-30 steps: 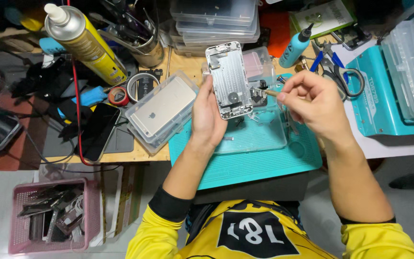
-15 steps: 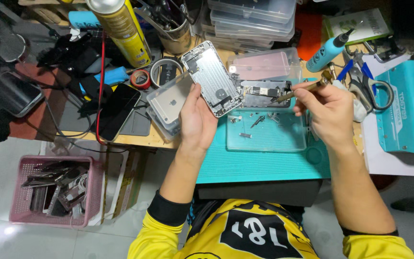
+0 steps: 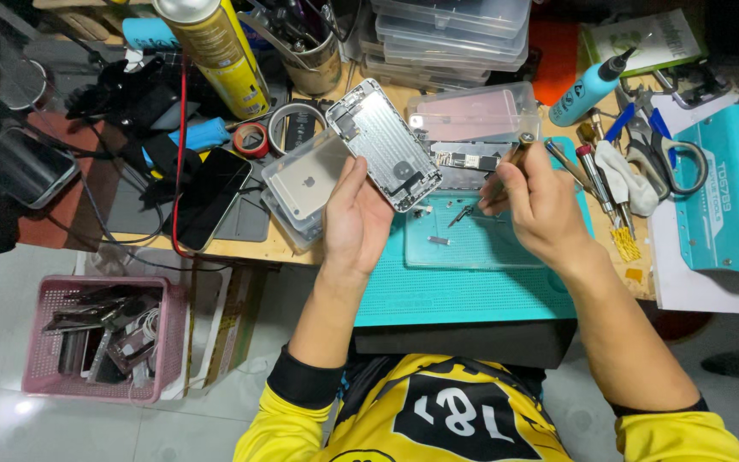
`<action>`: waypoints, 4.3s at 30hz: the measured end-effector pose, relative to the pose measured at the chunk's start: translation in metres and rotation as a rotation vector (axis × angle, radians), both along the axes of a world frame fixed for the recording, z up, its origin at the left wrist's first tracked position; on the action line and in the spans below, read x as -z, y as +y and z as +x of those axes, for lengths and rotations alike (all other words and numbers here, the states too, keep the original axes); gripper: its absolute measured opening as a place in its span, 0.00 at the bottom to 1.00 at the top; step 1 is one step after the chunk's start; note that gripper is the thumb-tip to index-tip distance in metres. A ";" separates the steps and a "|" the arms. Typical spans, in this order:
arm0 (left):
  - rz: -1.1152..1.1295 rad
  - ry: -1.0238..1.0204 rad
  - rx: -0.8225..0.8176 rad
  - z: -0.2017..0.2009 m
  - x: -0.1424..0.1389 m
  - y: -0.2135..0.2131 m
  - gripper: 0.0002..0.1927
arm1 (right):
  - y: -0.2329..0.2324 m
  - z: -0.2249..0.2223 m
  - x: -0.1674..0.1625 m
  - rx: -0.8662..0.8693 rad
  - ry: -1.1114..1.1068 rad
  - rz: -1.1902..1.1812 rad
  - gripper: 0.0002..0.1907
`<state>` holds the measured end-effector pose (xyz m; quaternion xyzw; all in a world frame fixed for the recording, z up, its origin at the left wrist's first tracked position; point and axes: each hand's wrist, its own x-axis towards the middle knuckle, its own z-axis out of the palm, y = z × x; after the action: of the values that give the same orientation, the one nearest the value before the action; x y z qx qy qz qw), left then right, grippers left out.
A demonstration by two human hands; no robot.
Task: The person disassembles a smartphone at a repair bench, holding the opened phone frame in one hand while using a brush and small tools with the other hand to clean and remove internal components. They spray the phone with an aerosol can, pick out small parts with tweezers, and continue brushing the interior frame.
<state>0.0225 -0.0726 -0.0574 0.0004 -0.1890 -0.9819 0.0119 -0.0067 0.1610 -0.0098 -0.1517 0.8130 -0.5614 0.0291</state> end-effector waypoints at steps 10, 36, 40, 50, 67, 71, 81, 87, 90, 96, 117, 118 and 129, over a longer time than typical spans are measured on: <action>0.056 0.058 0.039 -0.004 -0.011 0.014 0.16 | 0.016 -0.009 0.010 -0.098 -0.044 -0.382 0.10; -0.146 0.164 0.707 -0.017 -0.049 0.045 0.46 | 0.078 -0.025 -0.019 -0.004 -0.278 -0.389 0.08; -0.320 0.061 0.795 -0.019 -0.046 0.060 0.28 | 0.082 -0.017 -0.013 0.017 -0.275 -0.271 0.11; -0.449 0.100 0.418 -0.011 -0.047 0.077 0.23 | 0.107 -0.012 0.037 0.307 0.140 0.709 0.09; -0.484 0.081 0.258 -0.009 -0.044 0.077 0.15 | 0.089 -0.004 0.037 0.243 0.035 0.749 0.17; -0.499 0.090 0.221 -0.011 -0.033 0.077 0.12 | 0.086 -0.008 0.047 0.260 0.074 0.794 0.13; -0.610 0.115 0.154 -0.013 -0.028 0.079 0.17 | 0.071 0.021 -0.013 0.166 0.251 0.094 0.05; -0.697 0.225 0.028 -0.014 -0.017 0.088 0.21 | 0.032 0.039 -0.039 0.122 0.679 0.457 0.17; -0.711 0.226 -0.011 -0.015 -0.014 0.090 0.21 | 0.021 0.040 -0.039 0.128 0.715 0.464 0.16; -0.666 0.184 -0.004 -0.013 -0.014 0.088 0.21 | 0.020 0.040 -0.029 0.134 0.736 0.478 0.17; -0.641 0.117 0.045 0.001 -0.027 0.086 0.20 | 0.019 0.036 -0.015 0.232 0.799 0.473 0.16; -0.637 0.113 0.048 0.002 -0.027 0.086 0.20 | 0.018 0.036 -0.014 0.237 0.797 0.460 0.16; -0.672 0.133 -0.019 0.000 -0.025 0.082 0.17 | 0.017 0.035 -0.017 0.196 0.767 0.420 0.14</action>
<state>0.0223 0.0098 -0.0326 -0.0658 -0.5008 -0.8624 0.0329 0.0285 0.1785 0.0076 -0.2620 0.8718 -0.2874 -0.2978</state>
